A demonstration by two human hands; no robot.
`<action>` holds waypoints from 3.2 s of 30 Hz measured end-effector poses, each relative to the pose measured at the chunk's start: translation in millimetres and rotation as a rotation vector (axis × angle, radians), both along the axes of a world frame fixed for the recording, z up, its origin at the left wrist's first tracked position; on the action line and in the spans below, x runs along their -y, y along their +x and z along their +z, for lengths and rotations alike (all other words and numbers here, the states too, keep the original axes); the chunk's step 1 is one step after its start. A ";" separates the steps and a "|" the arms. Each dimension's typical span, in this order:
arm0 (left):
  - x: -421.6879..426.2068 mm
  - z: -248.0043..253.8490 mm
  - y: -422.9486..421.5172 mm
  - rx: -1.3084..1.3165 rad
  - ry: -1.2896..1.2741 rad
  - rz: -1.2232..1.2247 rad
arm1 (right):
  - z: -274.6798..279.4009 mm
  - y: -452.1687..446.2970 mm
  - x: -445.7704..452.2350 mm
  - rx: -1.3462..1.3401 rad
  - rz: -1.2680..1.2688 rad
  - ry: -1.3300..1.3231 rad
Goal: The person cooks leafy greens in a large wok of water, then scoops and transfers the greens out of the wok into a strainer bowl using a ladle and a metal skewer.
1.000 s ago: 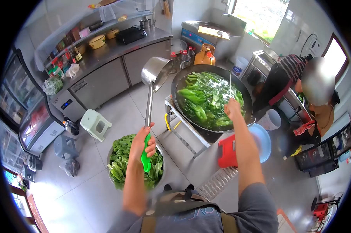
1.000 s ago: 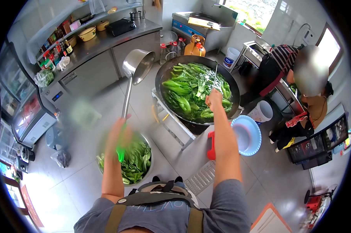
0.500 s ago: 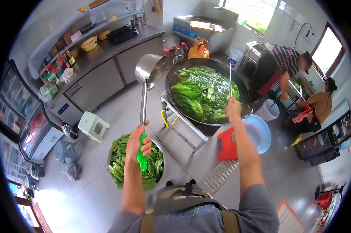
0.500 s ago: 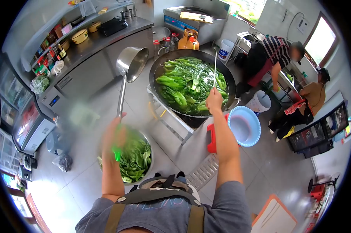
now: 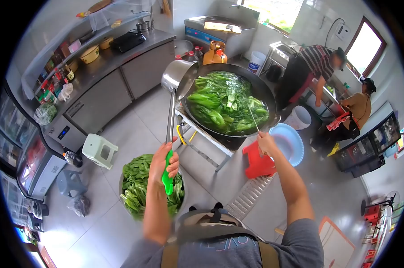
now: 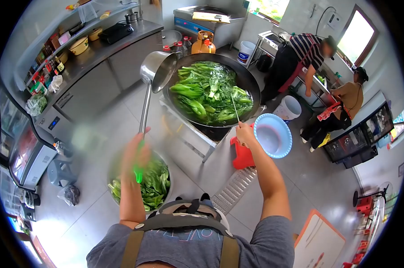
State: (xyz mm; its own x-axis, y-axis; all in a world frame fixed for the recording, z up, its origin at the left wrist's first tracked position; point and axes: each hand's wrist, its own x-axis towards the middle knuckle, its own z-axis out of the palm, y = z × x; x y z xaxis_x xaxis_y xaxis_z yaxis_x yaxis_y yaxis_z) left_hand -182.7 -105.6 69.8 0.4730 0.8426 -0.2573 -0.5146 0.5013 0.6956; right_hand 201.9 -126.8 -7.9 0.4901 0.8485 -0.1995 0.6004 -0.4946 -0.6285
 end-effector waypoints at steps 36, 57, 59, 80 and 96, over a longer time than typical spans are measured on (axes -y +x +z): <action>10.7 0.9 -8.0 -0.109 0.033 -0.026 | 37.1 8.6 65.5 0.588 0.145 0.455; 7.2 -6.8 -7.7 0.038 -0.066 -0.079 | 41.0 -36.5 14.7 0.125 0.221 -0.106; 5.1 -8.3 -10.7 0.013 -0.087 -0.076 | 78.8 -32.9 28.1 -0.041 0.107 -0.031; 12.6 -14.2 -6.4 -0.015 -0.110 -0.031 | 144.8 -69.4 28.8 0.386 0.602 -0.296; 87.0 -13.3 65.0 0.076 -0.037 0.168 | 41.0 29.8 120.6 -0.689 0.025 0.099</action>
State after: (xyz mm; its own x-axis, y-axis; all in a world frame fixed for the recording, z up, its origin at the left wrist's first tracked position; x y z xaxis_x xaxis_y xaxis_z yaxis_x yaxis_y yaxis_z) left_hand -117.6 -192.6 56.5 0.3456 0.9021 -0.2583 -0.6435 0.4282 0.6344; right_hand 231.7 -247.3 33.0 0.2599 0.8883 -0.3787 0.0593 -0.4061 -0.9119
